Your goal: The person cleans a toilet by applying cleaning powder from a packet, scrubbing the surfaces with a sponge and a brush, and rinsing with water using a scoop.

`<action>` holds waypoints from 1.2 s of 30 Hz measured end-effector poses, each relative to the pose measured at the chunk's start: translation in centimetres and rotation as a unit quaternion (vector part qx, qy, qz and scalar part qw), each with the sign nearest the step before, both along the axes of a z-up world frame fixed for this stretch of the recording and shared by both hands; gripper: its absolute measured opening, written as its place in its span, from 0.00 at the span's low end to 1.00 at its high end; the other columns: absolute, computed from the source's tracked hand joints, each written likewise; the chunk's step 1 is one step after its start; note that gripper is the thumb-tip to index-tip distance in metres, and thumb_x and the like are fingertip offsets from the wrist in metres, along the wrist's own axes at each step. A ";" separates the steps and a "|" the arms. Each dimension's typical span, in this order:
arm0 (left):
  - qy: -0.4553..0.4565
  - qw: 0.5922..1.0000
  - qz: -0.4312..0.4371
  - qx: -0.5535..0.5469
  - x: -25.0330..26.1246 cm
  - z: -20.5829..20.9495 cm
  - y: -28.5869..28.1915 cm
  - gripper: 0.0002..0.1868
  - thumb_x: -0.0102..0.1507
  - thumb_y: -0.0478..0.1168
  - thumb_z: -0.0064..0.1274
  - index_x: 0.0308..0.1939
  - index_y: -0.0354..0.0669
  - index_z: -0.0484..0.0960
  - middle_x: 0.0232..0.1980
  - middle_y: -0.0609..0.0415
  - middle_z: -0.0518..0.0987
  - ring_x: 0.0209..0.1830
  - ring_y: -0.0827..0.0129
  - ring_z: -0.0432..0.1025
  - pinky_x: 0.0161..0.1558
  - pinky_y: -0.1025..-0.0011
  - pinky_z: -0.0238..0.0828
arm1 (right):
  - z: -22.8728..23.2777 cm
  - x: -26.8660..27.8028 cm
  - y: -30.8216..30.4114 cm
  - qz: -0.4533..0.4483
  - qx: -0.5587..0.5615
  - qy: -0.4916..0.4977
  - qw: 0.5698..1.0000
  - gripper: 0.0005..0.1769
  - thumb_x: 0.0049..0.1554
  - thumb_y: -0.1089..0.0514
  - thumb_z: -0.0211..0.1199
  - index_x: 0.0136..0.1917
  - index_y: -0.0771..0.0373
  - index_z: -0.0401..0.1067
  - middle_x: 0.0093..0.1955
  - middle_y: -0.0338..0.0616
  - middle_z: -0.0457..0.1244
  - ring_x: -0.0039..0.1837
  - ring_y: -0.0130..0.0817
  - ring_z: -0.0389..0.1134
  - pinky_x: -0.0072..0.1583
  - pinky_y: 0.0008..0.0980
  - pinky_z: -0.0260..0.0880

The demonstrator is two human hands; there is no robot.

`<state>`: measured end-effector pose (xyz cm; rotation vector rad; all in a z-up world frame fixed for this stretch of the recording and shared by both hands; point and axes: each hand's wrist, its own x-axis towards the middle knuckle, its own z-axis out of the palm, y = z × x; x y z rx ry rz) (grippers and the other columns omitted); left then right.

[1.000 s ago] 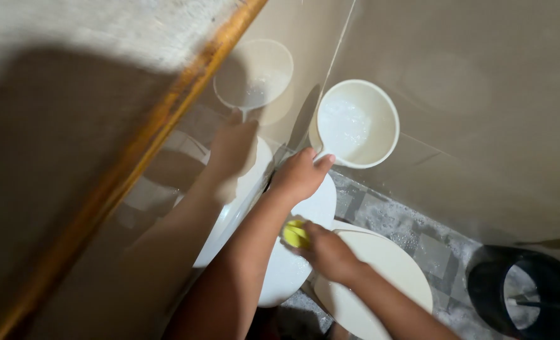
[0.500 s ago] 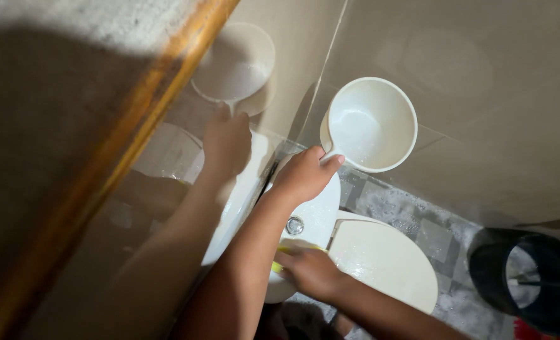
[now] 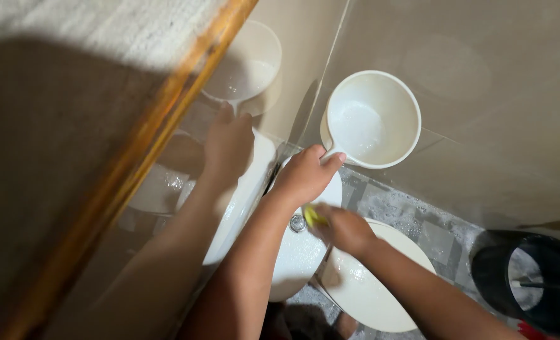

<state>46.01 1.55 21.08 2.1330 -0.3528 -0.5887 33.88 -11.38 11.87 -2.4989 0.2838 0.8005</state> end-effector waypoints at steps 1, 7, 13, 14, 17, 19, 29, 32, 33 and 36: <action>0.002 1.000 0.002 -0.001 -0.2 -0.1 -0.1 0.31 0.63 0.63 0.47 0.47 0.37 0.80 0.49 0.38 0.83 0.52 0.46 0.77 0.54 0.56 0.71 | -0.7 0.5 1.3 0.010 0.014 -0.012 1.000 0.17 0.59 0.47 0.62 0.60 0.51 0.73 0.56 0.48 0.72 0.57 0.43 0.74 0.61 0.40 0.72; -0.023 1.000 0.000 -0.012 -0.3 -0.7 0.1 0.31 0.63 0.63 0.48 0.49 0.36 0.79 0.51 0.37 0.81 0.53 0.45 0.75 0.54 0.55 0.70 | -2.7 -3.5 4.0 0.113 0.146 -0.192 0.964 0.25 0.54 0.52 0.65 0.65 0.54 0.71 0.57 0.52 0.69 0.56 0.50 0.70 0.55 0.45 0.68; 0.002 1.000 0.001 -0.013 -0.5 -0.6 0.9 0.30 0.63 0.62 0.49 0.43 0.34 0.80 0.45 0.36 0.83 0.48 0.45 0.78 0.52 0.56 0.72 | -1.9 2.3 0.8 -0.003 0.007 -0.045 0.999 0.17 0.56 0.48 0.62 0.58 0.52 0.75 0.50 0.50 0.72 0.53 0.46 0.74 0.57 0.44 0.71; -0.003 1.000 0.001 -0.014 -0.4 -0.5 0.7 0.30 0.63 0.62 0.49 0.43 0.34 0.80 0.45 0.36 0.83 0.48 0.45 0.78 0.51 0.56 0.72 | -2.8 2.6 2.5 0.009 0.057 -0.035 0.998 0.14 0.57 0.50 0.61 0.52 0.54 0.80 0.50 0.50 0.73 0.52 0.45 0.74 0.57 0.43 0.71; -0.007 1.000 -0.002 -0.016 -0.6 -0.7 0.4 0.29 0.63 0.62 0.49 0.42 0.36 0.80 0.45 0.38 0.82 0.47 0.46 0.77 0.50 0.56 0.71 | -4.4 -2.4 6.7 0.128 0.072 -0.067 0.987 0.12 0.55 0.54 0.63 0.51 0.58 0.78 0.54 0.53 0.69 0.56 0.50 0.71 0.57 0.47 0.70; -0.008 1.000 -0.002 -0.013 -0.5 -0.7 0.4 0.29 0.63 0.62 0.49 0.42 0.36 0.80 0.45 0.38 0.82 0.47 0.46 0.77 0.50 0.56 0.71 | -3.8 -4.9 6.5 0.181 0.109 -0.128 0.969 0.14 0.52 0.55 0.64 0.52 0.60 0.78 0.57 0.54 0.70 0.57 0.52 0.71 0.58 0.47 0.70; -0.020 0.999 -0.003 -0.043 -0.4 -1.6 1.4 0.30 0.63 0.62 0.49 0.42 0.34 0.79 0.46 0.37 0.82 0.48 0.46 0.77 0.51 0.56 0.71 | -6.6 -8.0 8.6 0.105 0.121 -0.186 0.969 0.13 0.64 0.58 0.53 0.60 0.59 0.73 0.59 0.53 0.68 0.58 0.55 0.69 0.58 0.46 0.66; -0.018 0.998 -0.005 -0.054 -0.5 -1.6 1.4 0.30 0.64 0.62 0.49 0.48 0.35 0.79 0.49 0.37 0.81 0.51 0.45 0.76 0.53 0.56 0.71 | -8.6 -11.2 10.4 0.277 0.177 -0.295 0.897 0.22 0.62 0.58 0.52 0.68 0.61 0.70 0.62 0.58 0.67 0.61 0.54 0.70 0.61 0.45 0.67; -0.017 0.999 -0.004 -0.051 -0.3 -1.5 1.5 0.31 0.64 0.62 0.49 0.49 0.35 0.79 0.50 0.37 0.81 0.53 0.45 0.76 0.54 0.56 0.70 | -9.2 -9.3 9.2 0.282 0.176 -0.289 0.898 0.23 0.60 0.59 0.53 0.68 0.62 0.71 0.63 0.58 0.67 0.62 0.55 0.69 0.62 0.45 0.67; 0.008 1.000 0.000 -0.030 -0.5 -0.8 1.9 0.31 0.64 0.62 0.48 0.48 0.32 0.79 0.49 0.36 0.82 0.51 0.45 0.77 0.54 0.56 0.71 | -8.6 -2.0 5.9 0.298 0.181 -0.263 0.900 0.29 0.52 0.62 0.54 0.68 0.62 0.71 0.66 0.60 0.66 0.66 0.57 0.68 0.66 0.45 0.66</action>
